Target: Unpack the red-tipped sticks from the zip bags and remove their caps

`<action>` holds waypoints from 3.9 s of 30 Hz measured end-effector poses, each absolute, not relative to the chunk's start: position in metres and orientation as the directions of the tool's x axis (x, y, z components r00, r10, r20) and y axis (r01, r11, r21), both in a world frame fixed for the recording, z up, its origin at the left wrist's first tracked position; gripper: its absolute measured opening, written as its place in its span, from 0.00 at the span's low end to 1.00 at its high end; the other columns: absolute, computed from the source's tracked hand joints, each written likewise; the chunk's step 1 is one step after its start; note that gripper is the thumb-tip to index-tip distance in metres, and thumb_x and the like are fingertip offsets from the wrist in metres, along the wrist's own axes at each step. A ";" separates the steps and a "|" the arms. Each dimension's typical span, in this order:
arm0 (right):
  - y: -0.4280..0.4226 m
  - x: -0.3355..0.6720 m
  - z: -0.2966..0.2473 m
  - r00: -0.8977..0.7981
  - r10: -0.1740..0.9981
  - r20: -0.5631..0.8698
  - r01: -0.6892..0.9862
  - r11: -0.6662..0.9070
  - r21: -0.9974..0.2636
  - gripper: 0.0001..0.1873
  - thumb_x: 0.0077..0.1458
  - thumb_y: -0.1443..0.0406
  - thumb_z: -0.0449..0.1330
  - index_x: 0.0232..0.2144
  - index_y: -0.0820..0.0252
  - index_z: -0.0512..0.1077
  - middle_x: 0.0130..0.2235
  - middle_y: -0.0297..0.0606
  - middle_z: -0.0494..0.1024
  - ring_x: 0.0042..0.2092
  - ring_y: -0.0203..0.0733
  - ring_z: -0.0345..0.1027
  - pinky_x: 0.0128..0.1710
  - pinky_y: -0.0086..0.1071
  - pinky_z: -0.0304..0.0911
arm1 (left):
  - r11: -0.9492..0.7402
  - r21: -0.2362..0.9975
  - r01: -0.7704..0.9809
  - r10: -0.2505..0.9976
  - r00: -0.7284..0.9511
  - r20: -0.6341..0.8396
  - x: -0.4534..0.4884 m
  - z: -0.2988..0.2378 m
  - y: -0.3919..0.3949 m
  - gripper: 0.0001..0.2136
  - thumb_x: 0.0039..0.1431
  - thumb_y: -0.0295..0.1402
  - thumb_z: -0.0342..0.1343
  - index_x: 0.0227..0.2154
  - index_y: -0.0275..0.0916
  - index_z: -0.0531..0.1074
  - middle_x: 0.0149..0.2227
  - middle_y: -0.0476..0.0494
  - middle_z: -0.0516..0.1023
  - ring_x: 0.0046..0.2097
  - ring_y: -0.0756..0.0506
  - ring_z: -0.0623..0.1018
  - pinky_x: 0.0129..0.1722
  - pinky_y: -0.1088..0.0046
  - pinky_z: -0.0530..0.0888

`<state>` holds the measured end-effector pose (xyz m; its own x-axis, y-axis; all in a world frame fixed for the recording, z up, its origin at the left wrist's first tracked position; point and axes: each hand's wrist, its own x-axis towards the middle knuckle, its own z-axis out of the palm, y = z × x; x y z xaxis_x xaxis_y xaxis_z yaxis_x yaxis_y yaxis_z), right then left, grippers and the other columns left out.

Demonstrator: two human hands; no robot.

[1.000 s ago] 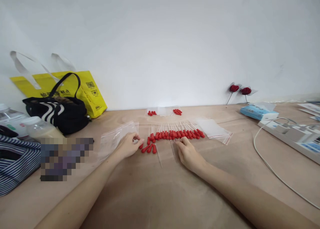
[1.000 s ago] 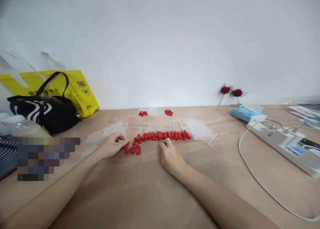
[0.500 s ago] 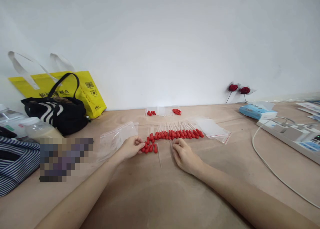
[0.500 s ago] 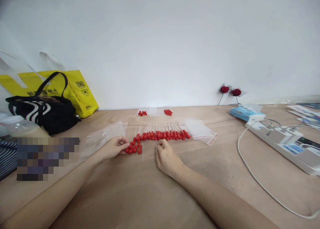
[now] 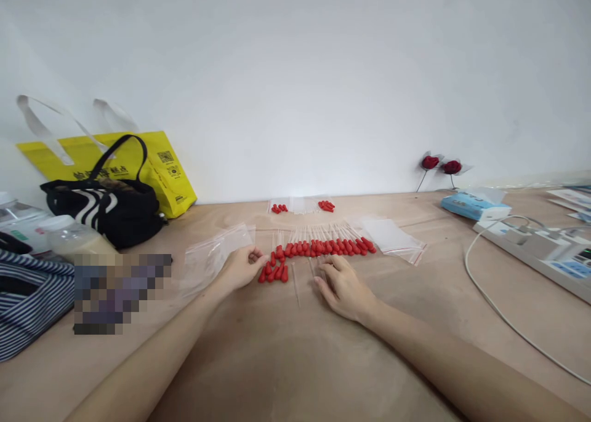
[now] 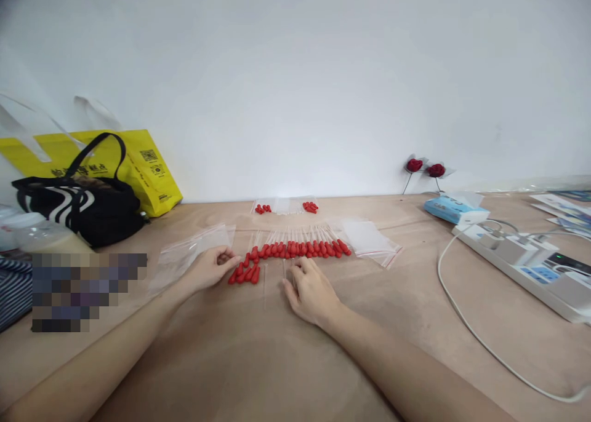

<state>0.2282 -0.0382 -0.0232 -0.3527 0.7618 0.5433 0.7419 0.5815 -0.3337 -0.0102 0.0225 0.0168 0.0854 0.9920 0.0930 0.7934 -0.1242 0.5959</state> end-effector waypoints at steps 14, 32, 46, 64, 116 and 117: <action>-0.033 0.283 -0.034 -0.229 0.726 0.649 0.797 0.522 -0.303 0.09 0.54 0.65 0.51 0.27 0.59 0.70 0.30 0.39 0.71 0.34 0.40 0.65 0.34 0.34 0.61 | -0.173 0.416 0.893 0.977 0.103 0.185 0.019 0.017 0.035 0.12 0.50 0.42 0.50 0.21 0.39 0.68 0.23 0.47 0.73 0.29 0.45 0.73 0.28 0.73 0.64; -0.038 0.258 -0.022 -0.464 0.523 0.715 0.759 0.651 0.016 0.17 0.54 0.63 0.54 0.47 0.56 0.66 0.45 0.40 0.73 0.50 0.45 0.60 0.53 0.47 0.49 | -0.743 -0.137 0.655 0.453 0.644 0.617 0.033 -0.005 -0.029 0.08 0.58 0.30 0.45 0.27 0.37 0.68 0.29 0.44 0.72 0.33 0.47 0.70 0.35 0.69 0.64; -0.036 0.252 -0.029 -0.546 0.350 0.761 0.659 0.741 0.132 0.15 0.55 0.72 0.49 0.43 0.56 0.69 0.34 0.35 0.78 0.46 0.40 0.66 0.57 0.52 0.42 | -0.789 -0.131 0.600 0.393 0.657 0.643 0.045 -0.007 -0.026 0.11 0.59 0.33 0.46 0.41 0.37 0.70 0.44 0.41 0.74 0.48 0.43 0.70 0.48 0.62 0.65; -0.039 0.248 -0.025 -0.559 0.370 0.742 0.656 0.744 0.123 0.09 0.56 0.70 0.50 0.33 0.59 0.70 0.29 0.34 0.78 0.46 0.40 0.67 0.58 0.52 0.38 | -0.823 -0.099 0.559 0.393 0.687 0.611 0.047 -0.012 -0.025 0.09 0.59 0.29 0.46 0.31 0.41 0.72 0.44 0.51 0.75 0.52 0.42 0.68 0.56 0.52 0.53; -0.035 0.257 -0.044 -0.187 0.851 0.491 0.835 0.401 -0.376 0.21 0.49 0.75 0.46 0.46 0.62 0.63 0.38 0.43 0.64 0.36 0.40 0.63 0.39 0.35 0.63 | -0.079 0.599 0.797 0.984 -0.035 0.177 -0.015 0.003 0.016 0.10 0.45 0.38 0.53 0.29 0.37 0.68 0.19 0.53 0.70 0.23 0.49 0.71 0.25 0.75 0.64; -0.035 0.256 -0.043 -0.189 0.850 0.491 0.831 0.405 -0.381 0.21 0.48 0.76 0.46 0.45 0.62 0.62 0.38 0.43 0.64 0.37 0.41 0.63 0.40 0.35 0.63 | -0.073 0.595 0.801 0.987 -0.029 0.159 -0.015 0.004 0.015 0.10 0.45 0.39 0.53 0.27 0.38 0.67 0.18 0.53 0.70 0.24 0.49 0.71 0.25 0.75 0.64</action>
<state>0.2561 -0.0350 -0.0435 -0.1894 0.8503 0.4911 0.8310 0.4052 -0.3810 -0.0145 0.0148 0.0039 -0.0285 0.9869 0.1588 0.8006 -0.0726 0.5947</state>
